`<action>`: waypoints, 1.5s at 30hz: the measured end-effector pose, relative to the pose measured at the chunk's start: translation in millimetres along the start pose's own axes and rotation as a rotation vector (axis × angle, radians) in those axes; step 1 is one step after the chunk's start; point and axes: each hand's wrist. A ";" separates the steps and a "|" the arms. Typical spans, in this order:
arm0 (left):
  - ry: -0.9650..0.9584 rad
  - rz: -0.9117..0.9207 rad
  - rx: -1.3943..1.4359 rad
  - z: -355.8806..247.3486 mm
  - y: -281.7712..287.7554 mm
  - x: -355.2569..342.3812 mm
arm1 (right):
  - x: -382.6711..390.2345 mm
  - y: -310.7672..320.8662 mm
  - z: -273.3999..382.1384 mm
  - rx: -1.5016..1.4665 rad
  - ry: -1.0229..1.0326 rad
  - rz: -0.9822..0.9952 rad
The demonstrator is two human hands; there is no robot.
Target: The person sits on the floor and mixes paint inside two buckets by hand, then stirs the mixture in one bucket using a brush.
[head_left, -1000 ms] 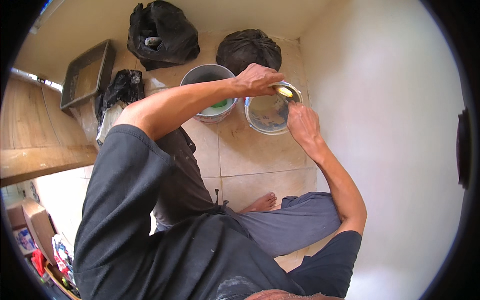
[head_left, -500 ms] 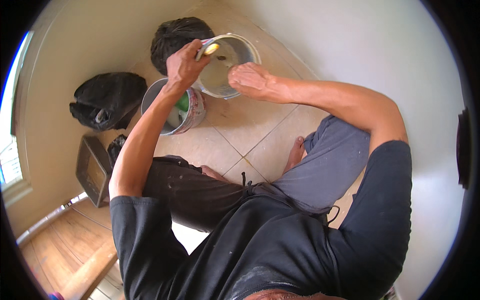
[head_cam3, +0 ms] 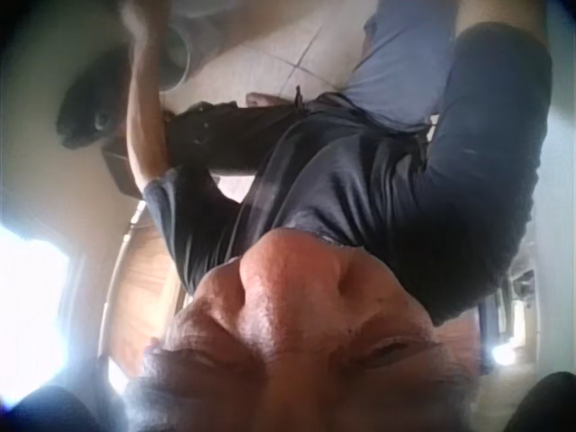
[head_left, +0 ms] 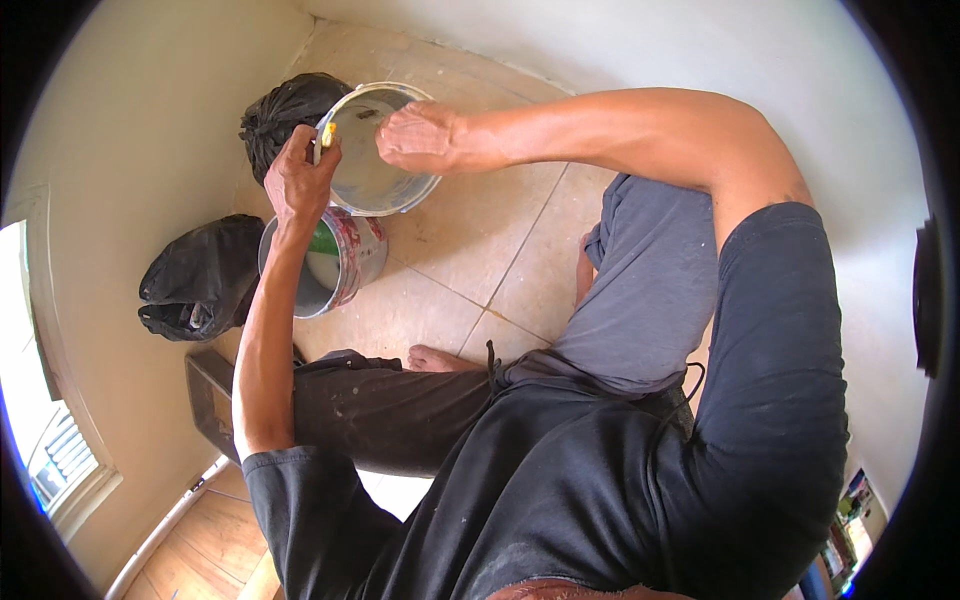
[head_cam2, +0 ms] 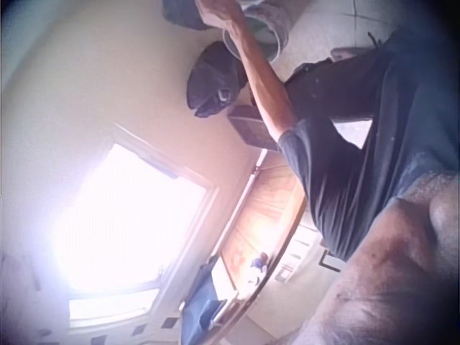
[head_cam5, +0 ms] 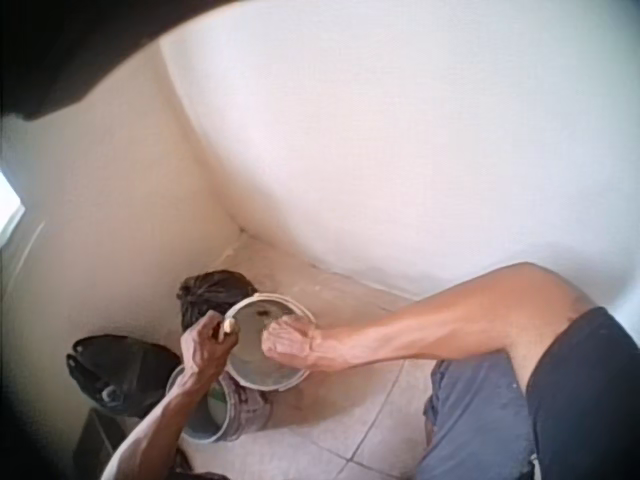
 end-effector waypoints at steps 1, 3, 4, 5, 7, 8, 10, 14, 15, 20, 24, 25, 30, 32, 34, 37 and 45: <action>-0.014 0.002 0.027 -8.8 -10.1 -4.4 | 17.6 -45.6 -4.3 -0.095 -0.080 -0.043; -0.011 -0.007 0.039 -1.5 -14.2 -4.5 | 16.0 -54.8 -1.8 -0.147 -0.076 -0.035; 0.020 -0.030 0.013 13.3 -2.4 2.0 | -2.7 -21.9 10.9 -0.102 0.013 0.018; 0.033 -0.035 0.013 14.3 0.7 2.3 | -1.8 2.7 15.6 -0.034 0.064 0.090; 0.048 -0.029 0.019 10.9 -1.6 0.8 | 11.7 -4.1 13.9 -0.051 0.071 -0.182; 0.044 -0.027 0.025 9.6 -2.9 -0.6 | 15.2 -7.8 12.5 -0.059 0.076 -0.319; 0.040 -0.021 0.039 5.8 -6.2 -3.7 | 13.5 -6.6 -0.5 0.048 0.150 -0.442; 0.065 0.019 0.010 3.4 2.5 -1.1 | -20.8 30.3 15.5 0.110 -0.081 0.087; 0.037 0.019 0.019 1.4 1.4 -1.3 | -20.2 31.5 14.5 0.112 -0.090 0.109; 0.012 0.016 0.008 -11.1 -0.1 -4.0 | -13.3 22.8 9.2 0.049 -0.143 0.141; -0.010 0.003 -0.006 -6.7 -0.8 -2.7 | -7.2 24.8 11.6 0.048 -0.104 0.098; -0.010 0.004 -0.001 -8.1 -1.4 -2.4 | -5.1 26.0 11.9 0.046 -0.112 0.111; -0.053 -0.047 0.012 1.3 -4.0 -1.0 | 10.5 26.8 11.2 0.011 -0.040 0.118; -0.031 -0.047 0.027 -0.4 -5.1 -0.3 | 16.7 25.0 11.7 -0.014 -0.042 0.150; -0.019 -0.021 0.020 -2.9 -4.1 -1.4 | 15.7 27.7 11.0 -0.023 -0.054 0.057; -0.010 -0.010 0.015 -8.3 -1.5 -0.5 | 2.2 42.1 7.3 -0.057 -0.096 0.031; 0.002 0.007 0.028 -9.8 -0.8 -2.5 | -8.8 25.8 7.7 0.070 -0.117 0.118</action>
Point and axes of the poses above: each hand's wrist, its own x-axis away from the middle knuckle, its own y-axis out of the back of the hand, z = x × y, and after that the axes turned 2 degrees about -y, right-handed
